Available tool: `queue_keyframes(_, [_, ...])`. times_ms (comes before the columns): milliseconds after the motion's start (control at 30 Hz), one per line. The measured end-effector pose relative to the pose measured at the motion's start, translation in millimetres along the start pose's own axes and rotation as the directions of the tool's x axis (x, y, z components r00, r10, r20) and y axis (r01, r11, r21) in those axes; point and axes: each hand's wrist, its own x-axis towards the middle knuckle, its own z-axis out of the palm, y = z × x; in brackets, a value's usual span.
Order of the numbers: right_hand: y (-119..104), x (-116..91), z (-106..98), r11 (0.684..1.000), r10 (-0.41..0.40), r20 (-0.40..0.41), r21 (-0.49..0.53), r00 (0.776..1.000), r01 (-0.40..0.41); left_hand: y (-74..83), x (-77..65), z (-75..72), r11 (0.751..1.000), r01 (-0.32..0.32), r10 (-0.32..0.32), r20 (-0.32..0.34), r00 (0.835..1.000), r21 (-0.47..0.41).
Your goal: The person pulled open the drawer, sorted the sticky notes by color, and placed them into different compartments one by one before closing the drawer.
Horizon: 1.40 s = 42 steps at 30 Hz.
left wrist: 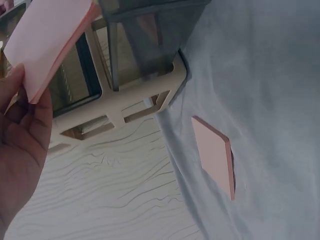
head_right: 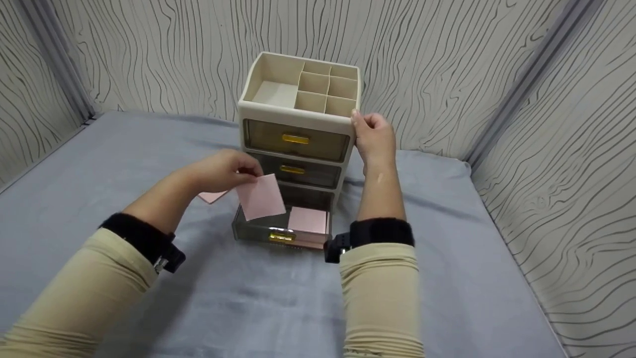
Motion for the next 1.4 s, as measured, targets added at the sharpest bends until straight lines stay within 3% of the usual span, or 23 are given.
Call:
queue_keyframes(200, [1,1,0,1.000,-0.003,0.001,0.011,1.000,0.003,1.9,4.6,10.4,0.997,0.035,-0.039,0.061,0.997,0.071])
queue_keyframes(467, [-1,0,0,1.000,0.000,0.008,-0.012,1.000,0.000,5.0,7.7,18.7,0.994,0.032,-0.048,0.143,0.989,0.107])
queue_keyframes(600, [-1,-2,1,1.000,0.001,0.009,-0.003,1.000,-0.001,8.3,10.2,24.7,0.986,0.010,-0.040,0.173,0.984,0.168])
queue_keyframes(833, [0,0,1,1.000,-0.021,0.001,-0.010,1.000,0.021,12.4,13.8,38.7,0.957,0.062,-0.119,0.189,0.975,0.285])
queue_keyframes(1067, [1,-1,1,1.000,-0.027,0.002,0.003,1.000,0.027,16.4,18.1,47.9,0.934,0.134,-0.197,0.165,0.967,0.332])
queue_keyframes(1400, [2,1,2,1.000,-0.022,-0.004,-0.012,1.000,0.022,16.8,22.6,55.8,0.858,0.063,-0.152,0.135,0.979,0.509])
